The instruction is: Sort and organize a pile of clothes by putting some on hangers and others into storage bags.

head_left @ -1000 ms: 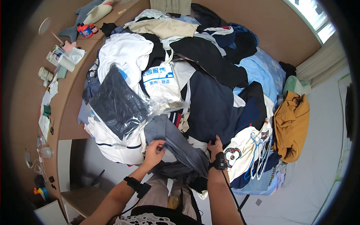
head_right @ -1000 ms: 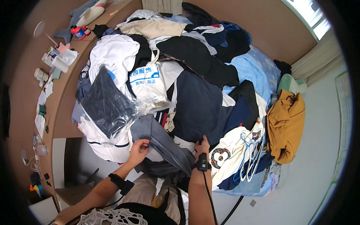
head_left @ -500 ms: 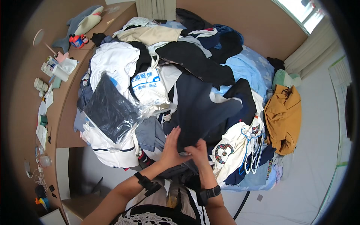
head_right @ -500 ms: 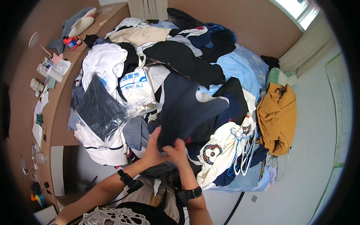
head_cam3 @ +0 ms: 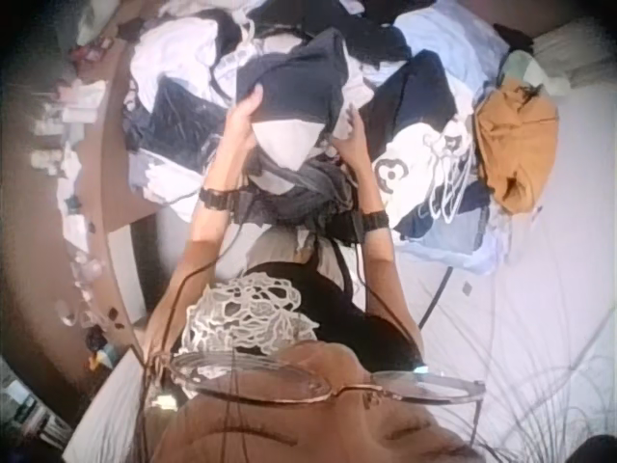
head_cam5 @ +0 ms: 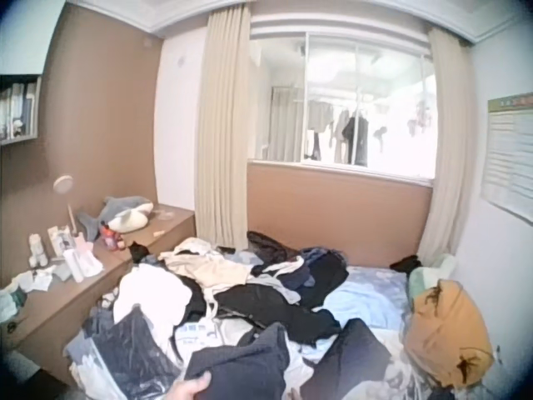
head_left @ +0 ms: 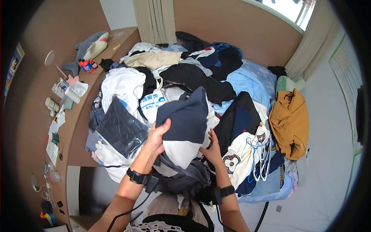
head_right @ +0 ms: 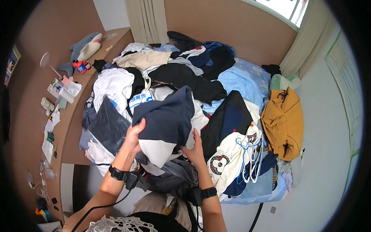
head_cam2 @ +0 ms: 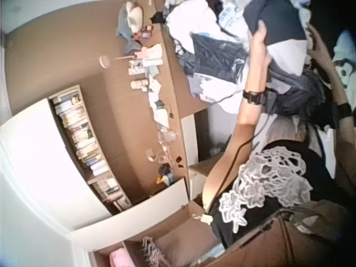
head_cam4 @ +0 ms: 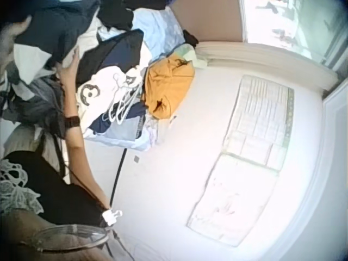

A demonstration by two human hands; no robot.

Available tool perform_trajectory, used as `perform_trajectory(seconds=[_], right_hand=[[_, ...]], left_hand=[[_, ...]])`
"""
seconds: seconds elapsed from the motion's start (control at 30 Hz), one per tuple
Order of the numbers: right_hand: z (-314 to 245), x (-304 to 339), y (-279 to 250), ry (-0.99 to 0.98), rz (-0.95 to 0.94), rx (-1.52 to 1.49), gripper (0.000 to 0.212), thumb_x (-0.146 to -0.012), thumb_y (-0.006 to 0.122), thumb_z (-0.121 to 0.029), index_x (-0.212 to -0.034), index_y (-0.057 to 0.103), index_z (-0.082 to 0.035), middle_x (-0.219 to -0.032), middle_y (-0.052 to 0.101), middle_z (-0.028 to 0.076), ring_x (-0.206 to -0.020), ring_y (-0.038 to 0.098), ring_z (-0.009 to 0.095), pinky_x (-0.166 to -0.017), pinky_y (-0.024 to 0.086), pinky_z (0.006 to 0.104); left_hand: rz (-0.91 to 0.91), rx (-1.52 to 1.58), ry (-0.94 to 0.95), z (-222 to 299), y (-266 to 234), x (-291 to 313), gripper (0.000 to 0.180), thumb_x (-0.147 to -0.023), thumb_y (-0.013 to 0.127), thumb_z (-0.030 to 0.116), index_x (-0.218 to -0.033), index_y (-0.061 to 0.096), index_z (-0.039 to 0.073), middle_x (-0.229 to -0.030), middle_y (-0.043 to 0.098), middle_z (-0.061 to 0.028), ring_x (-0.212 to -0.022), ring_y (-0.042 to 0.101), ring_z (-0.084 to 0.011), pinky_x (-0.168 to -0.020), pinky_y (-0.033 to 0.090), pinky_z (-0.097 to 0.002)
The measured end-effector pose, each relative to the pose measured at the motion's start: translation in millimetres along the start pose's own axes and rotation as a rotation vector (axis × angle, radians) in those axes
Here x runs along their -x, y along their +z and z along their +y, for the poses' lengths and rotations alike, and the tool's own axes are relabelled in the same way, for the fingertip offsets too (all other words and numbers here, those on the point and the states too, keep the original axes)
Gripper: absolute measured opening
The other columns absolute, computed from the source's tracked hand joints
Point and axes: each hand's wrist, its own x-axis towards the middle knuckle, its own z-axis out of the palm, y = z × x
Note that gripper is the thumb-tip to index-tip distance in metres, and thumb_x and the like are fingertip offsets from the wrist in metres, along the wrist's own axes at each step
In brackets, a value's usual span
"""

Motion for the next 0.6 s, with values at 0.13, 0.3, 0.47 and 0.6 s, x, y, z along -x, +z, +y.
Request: perform_trajectory(seconds=[0.13,0.3,0.47,0.6], right_hand=[[-53,-21,-3,-0.105,0.087,-0.169,0.072,-0.062,0.067,0.000,-0.126,0.035,-0.002,-0.118,0.047,0.015,-0.110,0.046,0.023,-0.095,0.034,0.0313],[-135,-34,-84,-0.282,0.155,-0.124,0.041,-0.069,0.060,0.001,-0.109,0.048,0.001,-0.103,0.053,0.007,-0.095,0.051,0.016,-0.085,0.040,0.0277],[-212,-27,-233,-0.589,0.426,-0.062,0.025,-0.078,0.059,-0.001,-0.102,0.054,0.000,-0.095,0.055,0.002,-0.087,0.052,0.010,-0.080,0.042,0.0232],[-288,-13,-265,-0.777,0.532,0.210,0.023,-0.074,0.051,0.008,-0.096,0.055,0.002,-0.090,0.056,0.003,-0.086,0.052,0.011,-0.080,0.041,0.0224]], left_hand=[[-0.250,-0.103,0.015,65,68,-5,0.045,-0.081,0.062,0.026,-0.114,0.049,-0.001,-0.100,0.059,-0.0103,-0.089,0.059,-0.0194,-0.080,0.047,-0.0311],[-0.609,0.025,0.145,149,125,-5,0.031,-0.087,0.053,0.026,-0.098,0.060,-0.002,-0.092,0.063,-0.0106,-0.080,0.063,-0.0177,-0.074,0.050,-0.0290],[-0.443,-0.378,0.317,198,116,7,0.037,-0.086,0.054,0.030,-0.107,0.054,-0.001,-0.096,0.061,-0.0089,-0.081,0.061,-0.0149,-0.073,0.049,-0.0251],[-0.244,-0.647,0.284,187,101,40,0.049,-0.082,0.061,0.035,-0.112,0.049,-0.003,-0.098,0.058,-0.0098,-0.084,0.058,-0.0127,-0.073,0.048,-0.0239]])
